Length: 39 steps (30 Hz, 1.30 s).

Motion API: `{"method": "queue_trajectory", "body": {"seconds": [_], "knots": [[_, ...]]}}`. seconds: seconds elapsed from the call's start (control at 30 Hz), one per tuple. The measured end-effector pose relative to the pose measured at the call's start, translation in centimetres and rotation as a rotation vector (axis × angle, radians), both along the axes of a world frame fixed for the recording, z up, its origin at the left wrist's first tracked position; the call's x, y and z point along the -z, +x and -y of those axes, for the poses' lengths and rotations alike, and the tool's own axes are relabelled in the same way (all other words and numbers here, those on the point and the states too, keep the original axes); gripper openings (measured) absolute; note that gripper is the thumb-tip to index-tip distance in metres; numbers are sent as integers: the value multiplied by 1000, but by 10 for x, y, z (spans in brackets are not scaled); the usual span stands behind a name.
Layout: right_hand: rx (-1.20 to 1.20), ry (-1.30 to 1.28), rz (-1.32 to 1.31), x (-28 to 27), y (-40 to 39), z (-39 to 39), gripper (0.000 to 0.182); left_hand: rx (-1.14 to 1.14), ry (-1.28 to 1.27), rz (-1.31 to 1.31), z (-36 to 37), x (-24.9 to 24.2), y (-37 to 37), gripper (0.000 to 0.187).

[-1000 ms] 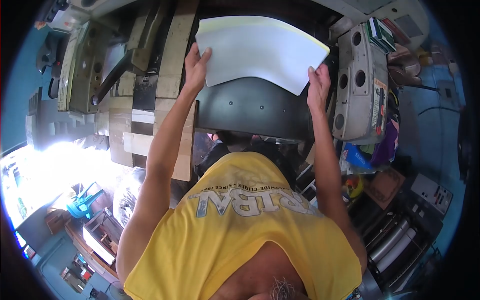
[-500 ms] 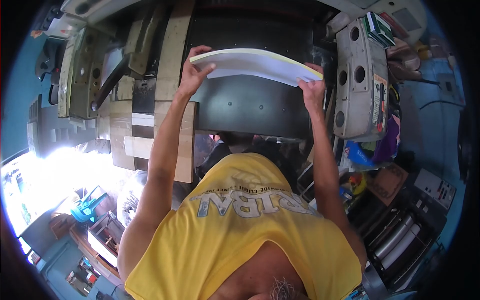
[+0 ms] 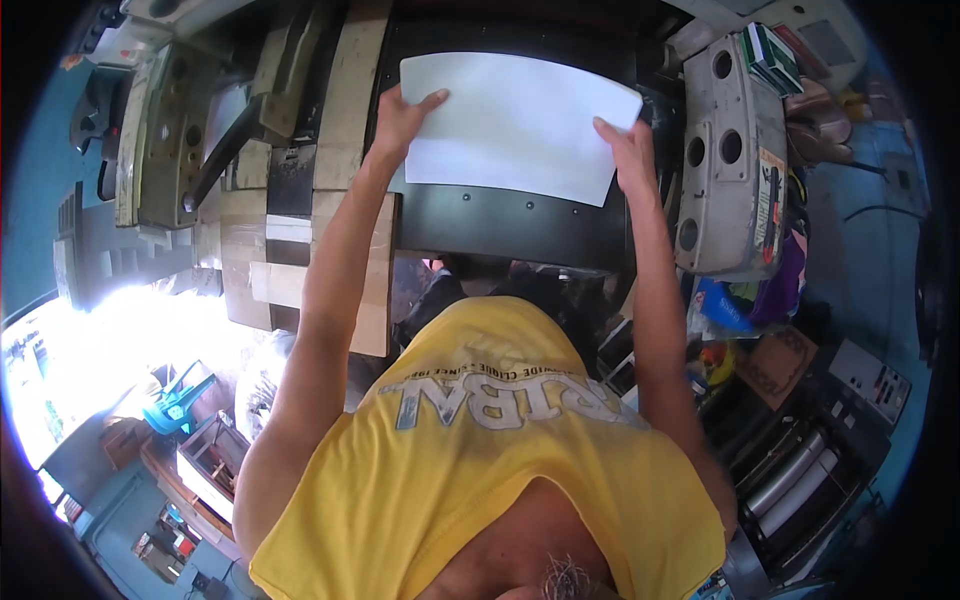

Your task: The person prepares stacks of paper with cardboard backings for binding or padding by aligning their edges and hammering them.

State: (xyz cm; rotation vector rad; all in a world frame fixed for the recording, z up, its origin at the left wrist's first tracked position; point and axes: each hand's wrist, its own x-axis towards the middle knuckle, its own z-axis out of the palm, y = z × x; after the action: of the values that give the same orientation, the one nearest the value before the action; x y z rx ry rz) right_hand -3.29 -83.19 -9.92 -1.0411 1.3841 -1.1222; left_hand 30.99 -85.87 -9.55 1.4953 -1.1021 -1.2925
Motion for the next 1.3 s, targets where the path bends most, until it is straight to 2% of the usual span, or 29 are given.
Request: {"method": "queue_trajectory", "body": {"seconds": [0.1, 0.13, 0.2, 0.3, 0.4, 0.5, 0.6, 0.67, 0.73, 0.77, 0.8, 0.83, 0.93, 1.1, 1.3], "knots": [[-52, 203, -119, 75, -14, 48, 37, -32, 22, 593, 15, 35, 0, 62], [-43, 234, -248, 79, -13, 54, 38, -79, -179, 844, 12, 54, -4, 67], [-32, 299, -510, 85, -9, 62, 40, -23, -549, 1002, 9, 73, -5, 56], [-28, 340, -331, 99, -12, 69, 40, 230, -649, 1031, -10, 75, -15, 41], [-49, 399, -362, 108, -18, 75, 45, 243, -679, 1103, -21, 91, -18, 35], [-41, 384, -383, 103, -16, 70, 59, 279, -622, 1135, -20, 92, -18, 35], [129, -30, -1321, 34, 52, 39, 68, 296, -603, 1178, -18, 95, -18, 38], [55, -424, -1207, 60, 103, 34, 81, 312, -580, 1190, -20, 95, -17, 40], [-109, -474, -897, 88, 179, 19, 76, 349, -540, 1177, -20, 94, -14, 41], [-186, -572, -914, 107, 213, 13, 69, 358, -479, 1200, -19, 104, -13, 46], [-163, -514, -892, 104, 232, 8, 68, 328, -520, 1177, -17, 106, -14, 48], [-167, -509, -793, 96, 231, 7, 73, 297, -553, 1156, -18, 103, -15, 49], [-200, -533, -833, 84, 219, 6, 73, 260, -596, 1176, -18, 113, -13, 50], [-192, -434, -1095, 95, 179, 4, 90, 297, -584, 1162, -14, 103, -13, 44], [-77, -194, -1379, 97, 61, 2, 86, 289, -583, 1145, -14, 97, -18, 42]]}}
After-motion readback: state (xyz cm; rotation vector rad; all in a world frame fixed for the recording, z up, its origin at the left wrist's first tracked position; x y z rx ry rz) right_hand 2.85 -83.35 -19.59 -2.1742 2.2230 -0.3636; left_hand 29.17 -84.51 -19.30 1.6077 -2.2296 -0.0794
